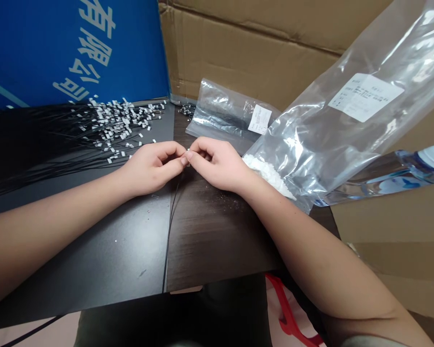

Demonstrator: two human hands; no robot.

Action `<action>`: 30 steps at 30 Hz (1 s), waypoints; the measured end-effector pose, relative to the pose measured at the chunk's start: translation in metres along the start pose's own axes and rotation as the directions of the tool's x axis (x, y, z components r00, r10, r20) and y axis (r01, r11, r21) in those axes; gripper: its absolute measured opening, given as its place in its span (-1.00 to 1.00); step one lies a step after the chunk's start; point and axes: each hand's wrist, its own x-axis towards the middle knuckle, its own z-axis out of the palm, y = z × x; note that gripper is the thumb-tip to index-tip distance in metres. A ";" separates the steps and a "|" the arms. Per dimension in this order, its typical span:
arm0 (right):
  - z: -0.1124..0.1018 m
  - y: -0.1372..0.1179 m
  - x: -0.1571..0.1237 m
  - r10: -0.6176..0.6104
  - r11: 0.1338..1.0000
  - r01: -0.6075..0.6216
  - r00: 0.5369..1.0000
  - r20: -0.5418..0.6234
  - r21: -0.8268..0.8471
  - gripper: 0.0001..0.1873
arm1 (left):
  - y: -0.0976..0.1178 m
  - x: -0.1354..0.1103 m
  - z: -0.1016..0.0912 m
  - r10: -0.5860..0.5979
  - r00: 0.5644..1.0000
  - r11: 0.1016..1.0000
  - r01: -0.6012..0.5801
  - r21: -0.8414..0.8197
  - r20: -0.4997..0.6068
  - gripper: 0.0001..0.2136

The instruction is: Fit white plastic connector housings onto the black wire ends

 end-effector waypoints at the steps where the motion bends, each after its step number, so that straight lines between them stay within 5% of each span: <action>1: 0.001 0.000 0.000 -0.008 1.000 0.008 1.000 -0.017 -0.010 -0.77 | 0.000 0.000 0.000 0.000 1.000 1.000 0.000 -0.008 -0.001 -0.77; 10: 0.010 0.001 0.001 0.015 0.997 0.004 0.975 -0.223 0.083 -0.78 | 0.002 0.003 -0.001 -0.008 1.000 0.999 0.006 -0.053 -0.027 -0.81; 18: 0.009 0.001 0.004 0.053 0.976 0.005 0.963 -0.262 0.216 -0.74 | 0.002 0.001 -0.002 -0.010 0.999 0.997 0.007 -0.079 -0.035 -0.81; 24: -0.002 0.002 0.005 0.058 0.968 -0.022 0.988 -0.140 0.249 -0.67 | 0.005 0.000 -0.002 -0.032 0.999 0.989 0.036 -0.144 0.024 -0.80; 30: 0.000 0.003 0.003 -0.029 0.988 0.040 0.997 -0.076 0.148 -0.54 | 0.002 0.000 0.000 -0.033 0.998 0.986 0.024 -0.164 -0.051 -0.73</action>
